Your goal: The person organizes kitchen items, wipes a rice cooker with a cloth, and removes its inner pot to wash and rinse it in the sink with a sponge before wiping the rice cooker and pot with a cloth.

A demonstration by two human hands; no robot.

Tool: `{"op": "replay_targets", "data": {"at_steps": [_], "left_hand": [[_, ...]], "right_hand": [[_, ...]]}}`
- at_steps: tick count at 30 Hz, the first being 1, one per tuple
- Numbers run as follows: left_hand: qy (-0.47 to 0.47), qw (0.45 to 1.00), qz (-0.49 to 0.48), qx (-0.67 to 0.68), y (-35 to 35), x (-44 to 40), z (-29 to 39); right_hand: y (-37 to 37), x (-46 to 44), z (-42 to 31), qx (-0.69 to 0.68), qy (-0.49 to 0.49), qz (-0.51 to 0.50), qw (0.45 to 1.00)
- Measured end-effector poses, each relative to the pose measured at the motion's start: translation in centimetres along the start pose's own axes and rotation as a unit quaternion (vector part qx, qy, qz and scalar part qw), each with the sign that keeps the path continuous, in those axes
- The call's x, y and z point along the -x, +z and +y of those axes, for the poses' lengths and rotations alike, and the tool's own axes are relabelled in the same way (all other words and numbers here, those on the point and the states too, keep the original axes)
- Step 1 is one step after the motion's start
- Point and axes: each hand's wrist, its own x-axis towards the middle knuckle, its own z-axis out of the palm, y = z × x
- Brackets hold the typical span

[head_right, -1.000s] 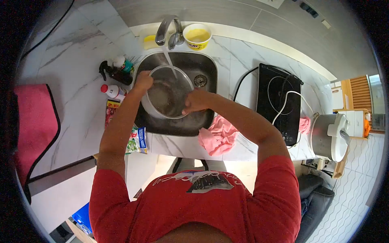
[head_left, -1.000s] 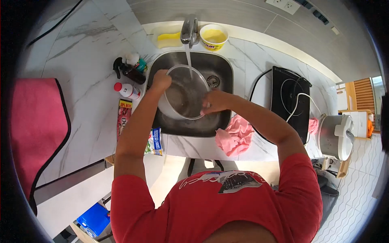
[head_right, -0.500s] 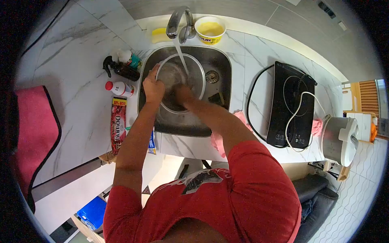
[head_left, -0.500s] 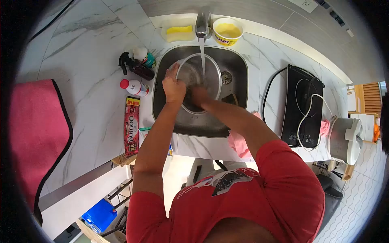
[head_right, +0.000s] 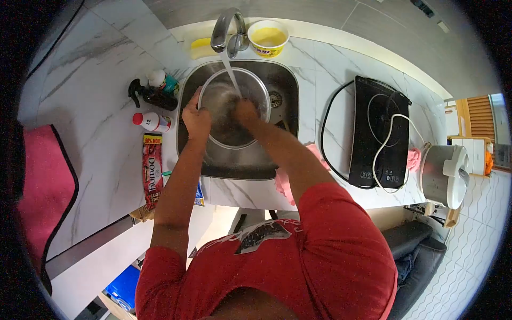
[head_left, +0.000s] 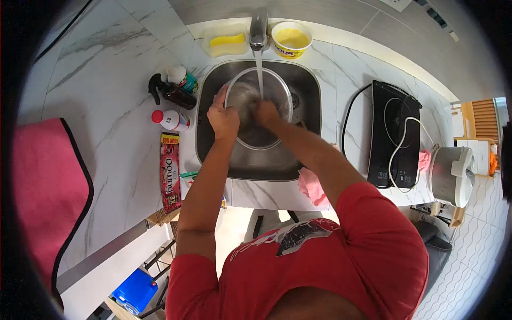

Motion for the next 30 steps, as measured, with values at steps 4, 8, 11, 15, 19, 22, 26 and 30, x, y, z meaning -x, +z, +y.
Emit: {"op": "replay_targets", "data": {"at_steps": [4, 8, 11, 15, 19, 22, 26, 30], "left_hand": [[0.067, 0.997, 0.026, -0.037, 1.9, 0.8, -0.9], [0.025, 0.999, 0.015, -0.046, 1.3, 0.5, -2.6], [-0.028, 0.999, 0.009, -0.045, -0.4, -1.0, -2.6], [-0.143, 0.984, -0.035, -0.102, -0.3, -1.4, -8.7], [-0.646, 0.736, -0.19, 0.067, -1.6, -1.1, -4.1], [-0.663, 0.7, -0.197, 0.177, 0.1, 2.0, -7.0], [-0.482, 0.752, -0.427, 0.142, 7.3, 4.5, -18.6], [-0.373, 0.873, -0.306, 0.069, 12.5, 2.1, -15.3]], "right_hand": [[9.2, 1.0, -2.8, -0.666, 0.137, -0.057, 0.731], [7.4, 3.7, -4.0, -0.644, 0.022, -0.078, 0.761], [1.0, 8.7, -6.4, -0.484, -0.077, -0.118, 0.864], [-5.3, 14.2, -0.7, -0.037, -0.141, -0.074, 0.986], [-12.4, 10.4, 1.7, -0.173, -0.198, -0.021, 0.965], [-16.0, 8.7, -0.9, -0.1, -0.246, -0.001, 0.964], [-18.4, 8.8, -6.0, 0.115, -0.278, -0.129, 0.945], [-17.5, 11.0, -5.1, 0.214, -0.352, -0.102, 0.906]]}}
